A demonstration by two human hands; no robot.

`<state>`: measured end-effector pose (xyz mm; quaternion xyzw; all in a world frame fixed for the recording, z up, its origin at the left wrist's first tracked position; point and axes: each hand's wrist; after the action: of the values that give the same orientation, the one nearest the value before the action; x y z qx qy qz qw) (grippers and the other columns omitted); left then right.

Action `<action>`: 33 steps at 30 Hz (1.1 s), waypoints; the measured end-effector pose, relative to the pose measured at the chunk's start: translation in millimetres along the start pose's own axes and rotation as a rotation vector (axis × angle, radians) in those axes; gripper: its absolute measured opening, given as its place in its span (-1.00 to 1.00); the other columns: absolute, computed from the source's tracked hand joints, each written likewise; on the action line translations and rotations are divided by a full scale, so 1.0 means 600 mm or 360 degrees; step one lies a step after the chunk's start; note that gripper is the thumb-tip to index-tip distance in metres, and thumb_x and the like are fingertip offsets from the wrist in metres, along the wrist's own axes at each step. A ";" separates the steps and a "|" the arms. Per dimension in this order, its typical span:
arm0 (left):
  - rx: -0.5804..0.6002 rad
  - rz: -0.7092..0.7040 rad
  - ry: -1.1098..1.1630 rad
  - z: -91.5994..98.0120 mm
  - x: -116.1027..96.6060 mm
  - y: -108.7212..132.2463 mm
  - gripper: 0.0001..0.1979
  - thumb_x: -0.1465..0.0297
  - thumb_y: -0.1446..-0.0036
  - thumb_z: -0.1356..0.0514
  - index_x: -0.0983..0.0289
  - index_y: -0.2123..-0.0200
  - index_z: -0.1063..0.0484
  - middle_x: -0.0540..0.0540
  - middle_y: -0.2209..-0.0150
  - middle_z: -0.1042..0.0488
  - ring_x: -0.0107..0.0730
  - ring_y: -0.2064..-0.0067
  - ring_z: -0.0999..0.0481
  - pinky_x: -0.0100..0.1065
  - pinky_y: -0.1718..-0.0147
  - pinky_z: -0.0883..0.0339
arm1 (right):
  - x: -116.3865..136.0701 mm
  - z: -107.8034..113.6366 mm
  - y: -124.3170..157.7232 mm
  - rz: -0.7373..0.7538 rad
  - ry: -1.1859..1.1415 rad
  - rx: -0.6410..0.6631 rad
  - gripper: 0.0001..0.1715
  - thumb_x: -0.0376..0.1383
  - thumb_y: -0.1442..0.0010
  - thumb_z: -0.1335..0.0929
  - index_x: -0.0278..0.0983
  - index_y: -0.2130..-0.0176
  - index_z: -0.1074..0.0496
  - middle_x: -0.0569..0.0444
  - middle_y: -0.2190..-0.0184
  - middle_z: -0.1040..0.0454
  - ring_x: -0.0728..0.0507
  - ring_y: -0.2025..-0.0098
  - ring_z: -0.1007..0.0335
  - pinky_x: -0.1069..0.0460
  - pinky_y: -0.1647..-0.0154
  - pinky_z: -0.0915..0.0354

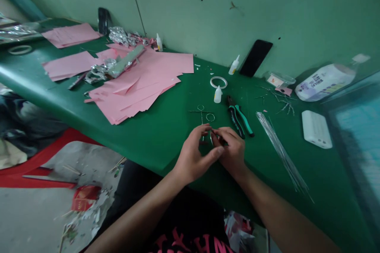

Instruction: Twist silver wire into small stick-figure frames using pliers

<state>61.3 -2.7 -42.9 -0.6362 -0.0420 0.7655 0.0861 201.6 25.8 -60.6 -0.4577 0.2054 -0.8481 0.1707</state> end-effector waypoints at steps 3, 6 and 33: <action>0.0130 -0.0094 -0.0162 -0.006 0.013 0.005 -0.34 0.31 -0.07 -0.32 0.20 -0.23 -0.19 0.29 -0.26 -0.25 -0.04 -0.22 -0.34 -0.09 -0.05 -0.40 | 0.004 0.003 -0.003 -0.0228 -0.0283 0.0086 -0.77 -0.19 -0.23 -0.33 -0.23 0.30 -0.56 -0.02 0.31 -0.52 -0.12 0.33 -0.45 -0.01 0.32 -0.38; 0.0100 -0.0163 -0.0351 -0.008 0.018 -0.002 -0.35 0.29 -0.09 -0.31 0.20 -0.23 -0.22 0.27 -0.23 -0.31 -0.04 -0.23 -0.34 -0.04 -0.12 -0.34 | 0.006 0.004 -0.003 -0.0526 -0.0662 0.0189 -0.74 -0.14 -0.21 -0.35 -0.24 0.29 -0.56 0.02 0.34 -0.53 -0.11 0.34 -0.44 0.01 0.35 -0.37; -0.0094 -0.0217 -0.0669 -0.012 0.027 0.010 -0.67 0.34 -0.20 -0.20 0.10 -0.05 -0.48 0.15 -0.05 -0.53 -0.04 0.07 -0.55 -0.10 0.04 -0.34 | -0.004 -0.007 -0.011 -0.1121 -0.1108 -0.0001 -0.76 -0.17 -0.01 -0.47 -0.28 0.33 -0.58 -0.05 0.30 -0.62 -0.18 0.32 -0.56 -0.09 0.27 -0.49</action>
<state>64.8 -5.6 -60.7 -0.4607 -0.1241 0.8721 0.1084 198.7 33.2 -60.8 -0.7555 -0.0307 -0.6509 -0.0681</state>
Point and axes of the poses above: each hand's wrist, its own y-axis away from the middle knuckle, its own z-axis out of the back of the hand, x = y × z
